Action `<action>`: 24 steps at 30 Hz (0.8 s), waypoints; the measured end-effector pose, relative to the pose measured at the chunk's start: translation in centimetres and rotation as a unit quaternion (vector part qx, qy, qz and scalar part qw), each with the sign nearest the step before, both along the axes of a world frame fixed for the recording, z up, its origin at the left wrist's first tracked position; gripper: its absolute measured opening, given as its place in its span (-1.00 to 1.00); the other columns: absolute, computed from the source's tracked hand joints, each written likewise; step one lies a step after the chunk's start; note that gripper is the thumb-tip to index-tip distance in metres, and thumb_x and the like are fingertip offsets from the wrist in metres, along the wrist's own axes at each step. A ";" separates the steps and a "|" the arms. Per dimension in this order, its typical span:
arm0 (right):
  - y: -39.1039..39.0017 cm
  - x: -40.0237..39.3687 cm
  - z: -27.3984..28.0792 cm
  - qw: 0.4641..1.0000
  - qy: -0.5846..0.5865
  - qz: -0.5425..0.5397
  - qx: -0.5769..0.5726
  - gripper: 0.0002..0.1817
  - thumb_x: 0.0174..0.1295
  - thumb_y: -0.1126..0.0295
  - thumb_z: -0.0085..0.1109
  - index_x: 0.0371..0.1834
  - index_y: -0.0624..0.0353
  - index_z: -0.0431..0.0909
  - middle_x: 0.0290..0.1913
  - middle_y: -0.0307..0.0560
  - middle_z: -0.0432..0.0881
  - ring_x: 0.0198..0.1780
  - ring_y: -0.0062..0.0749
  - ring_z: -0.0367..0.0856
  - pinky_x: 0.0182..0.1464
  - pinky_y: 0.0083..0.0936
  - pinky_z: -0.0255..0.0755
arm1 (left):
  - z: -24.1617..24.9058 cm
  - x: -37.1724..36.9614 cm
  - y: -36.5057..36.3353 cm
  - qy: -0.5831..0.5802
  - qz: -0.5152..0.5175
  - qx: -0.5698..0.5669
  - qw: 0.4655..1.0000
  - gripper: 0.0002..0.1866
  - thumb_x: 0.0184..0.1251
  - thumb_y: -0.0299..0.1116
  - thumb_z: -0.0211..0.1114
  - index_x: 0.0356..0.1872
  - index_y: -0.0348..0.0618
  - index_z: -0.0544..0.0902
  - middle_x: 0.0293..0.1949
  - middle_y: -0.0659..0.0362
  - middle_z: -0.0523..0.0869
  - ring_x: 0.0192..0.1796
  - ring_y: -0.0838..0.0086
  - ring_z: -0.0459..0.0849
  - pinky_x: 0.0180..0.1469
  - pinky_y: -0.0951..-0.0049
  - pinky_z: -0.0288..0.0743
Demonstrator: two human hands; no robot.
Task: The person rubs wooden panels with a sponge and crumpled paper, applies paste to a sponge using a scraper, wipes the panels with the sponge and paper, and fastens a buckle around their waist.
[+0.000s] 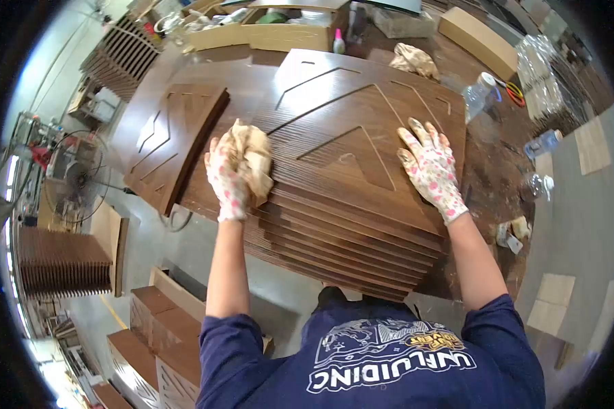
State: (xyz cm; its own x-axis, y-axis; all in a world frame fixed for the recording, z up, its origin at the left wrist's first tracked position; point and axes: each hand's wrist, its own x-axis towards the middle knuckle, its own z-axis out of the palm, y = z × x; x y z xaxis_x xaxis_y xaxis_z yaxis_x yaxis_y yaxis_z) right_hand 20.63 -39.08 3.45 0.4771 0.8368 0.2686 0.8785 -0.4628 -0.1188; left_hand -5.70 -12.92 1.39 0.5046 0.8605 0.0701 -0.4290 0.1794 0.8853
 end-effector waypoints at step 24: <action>-1.5 2.5 -1.6 0.908 0.266 0.128 0.298 -0.69 0.34 0.47 0.09 0.12 0.20 0.58 0.14 0.00 0.61 0.24 -0.20 0.52 0.30 -0.37 0.35 | -6.2 1.5 -21.7 0.435 -0.044 0.645 0.627 -0.43 0.23 -0.14 0.20 0.30 0.03 0.49 0.38 0.05 0.41 0.48 0.13 0.25 0.47 -0.13 0.02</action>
